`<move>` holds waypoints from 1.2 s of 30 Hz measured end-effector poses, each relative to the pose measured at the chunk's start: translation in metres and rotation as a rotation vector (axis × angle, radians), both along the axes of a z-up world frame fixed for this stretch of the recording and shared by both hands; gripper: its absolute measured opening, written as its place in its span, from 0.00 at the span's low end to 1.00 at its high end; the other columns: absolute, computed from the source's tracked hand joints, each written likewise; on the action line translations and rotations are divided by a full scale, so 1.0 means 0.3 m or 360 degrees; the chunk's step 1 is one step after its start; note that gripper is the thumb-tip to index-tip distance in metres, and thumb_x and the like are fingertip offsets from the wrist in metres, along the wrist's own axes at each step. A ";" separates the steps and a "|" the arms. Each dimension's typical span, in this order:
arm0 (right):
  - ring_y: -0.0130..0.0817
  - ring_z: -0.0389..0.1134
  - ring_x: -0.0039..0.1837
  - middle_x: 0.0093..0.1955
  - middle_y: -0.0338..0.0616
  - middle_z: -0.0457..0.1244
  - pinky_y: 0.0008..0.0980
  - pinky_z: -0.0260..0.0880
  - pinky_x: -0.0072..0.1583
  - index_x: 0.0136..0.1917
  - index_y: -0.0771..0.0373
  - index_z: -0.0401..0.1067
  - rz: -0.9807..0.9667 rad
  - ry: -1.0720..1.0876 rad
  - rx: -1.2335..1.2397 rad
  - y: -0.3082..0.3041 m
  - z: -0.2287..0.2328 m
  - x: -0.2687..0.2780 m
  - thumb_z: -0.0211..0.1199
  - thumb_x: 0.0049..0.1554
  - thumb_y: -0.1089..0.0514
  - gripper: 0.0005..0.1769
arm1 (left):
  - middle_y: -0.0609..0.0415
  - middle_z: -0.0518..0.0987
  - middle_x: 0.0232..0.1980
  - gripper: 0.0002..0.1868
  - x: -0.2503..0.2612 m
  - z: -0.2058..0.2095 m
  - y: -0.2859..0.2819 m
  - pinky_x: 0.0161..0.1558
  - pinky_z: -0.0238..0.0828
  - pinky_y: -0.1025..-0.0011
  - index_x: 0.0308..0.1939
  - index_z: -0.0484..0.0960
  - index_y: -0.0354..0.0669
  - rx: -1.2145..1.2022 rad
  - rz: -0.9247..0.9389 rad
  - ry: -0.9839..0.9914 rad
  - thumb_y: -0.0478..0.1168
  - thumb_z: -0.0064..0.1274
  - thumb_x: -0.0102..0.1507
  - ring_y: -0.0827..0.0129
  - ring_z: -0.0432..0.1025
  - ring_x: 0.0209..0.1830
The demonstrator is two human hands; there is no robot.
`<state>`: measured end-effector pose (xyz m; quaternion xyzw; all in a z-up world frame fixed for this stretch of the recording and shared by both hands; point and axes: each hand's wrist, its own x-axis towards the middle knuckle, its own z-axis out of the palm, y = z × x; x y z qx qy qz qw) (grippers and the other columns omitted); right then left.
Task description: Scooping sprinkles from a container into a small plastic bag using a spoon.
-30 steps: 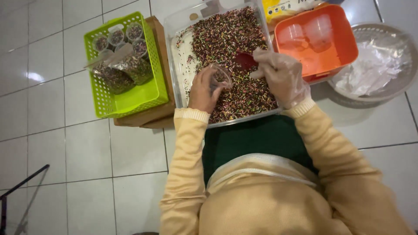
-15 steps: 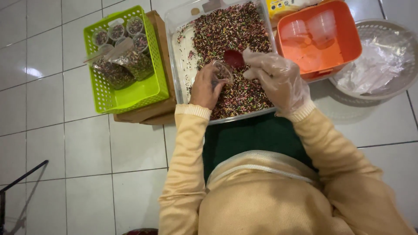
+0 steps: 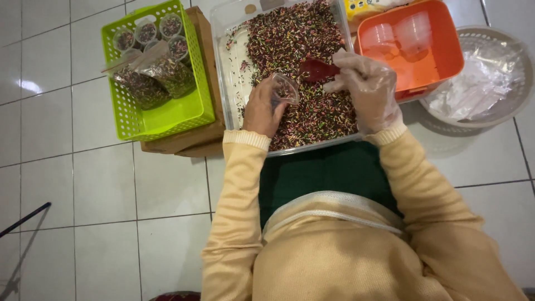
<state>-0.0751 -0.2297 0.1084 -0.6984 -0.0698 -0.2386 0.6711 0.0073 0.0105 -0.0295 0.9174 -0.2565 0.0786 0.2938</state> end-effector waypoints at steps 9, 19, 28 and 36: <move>0.41 0.75 0.40 0.46 0.62 0.71 0.34 0.76 0.45 0.52 0.73 0.78 -0.0009 -0.0362 -0.0441 0.038 0.057 -0.050 0.58 0.67 0.72 0.07 | 0.41 0.71 0.68 0.25 -0.013 0.039 -0.011 0.71 0.55 0.36 0.59 0.67 0.49 -0.0025 0.0002 0.0062 0.40 0.64 0.63 0.44 0.65 0.71; 0.49 0.71 0.38 0.34 0.53 0.67 0.42 0.73 0.40 0.56 0.62 0.84 -0.0482 -0.0268 -0.1292 -0.115 -0.156 -0.037 0.63 0.61 0.70 0.13 | 0.42 0.71 0.69 0.24 -0.027 0.056 -0.014 0.74 0.52 0.40 0.57 0.68 0.50 0.0013 0.0056 0.0132 0.40 0.64 0.63 0.46 0.64 0.72; 0.41 0.75 0.42 0.49 0.55 0.73 0.34 0.77 0.45 0.55 0.65 0.81 -0.0328 -0.0317 -0.0941 -0.029 -0.062 -0.041 0.59 0.62 0.73 0.13 | 0.47 0.70 0.69 0.26 -0.005 -0.012 0.002 0.72 0.56 0.41 0.58 0.66 0.52 0.0009 0.0000 -0.0051 0.45 0.65 0.62 0.50 0.64 0.72; 0.45 0.74 0.40 0.50 0.67 0.71 0.40 0.76 0.44 0.52 0.74 0.78 -0.0177 -0.0255 -0.0442 -0.029 -0.115 -0.007 0.57 0.62 0.77 0.10 | 0.46 0.71 0.67 0.27 0.011 -0.036 0.010 0.71 0.57 0.42 0.58 0.67 0.52 -0.0038 -0.0035 -0.0092 0.45 0.66 0.61 0.49 0.65 0.71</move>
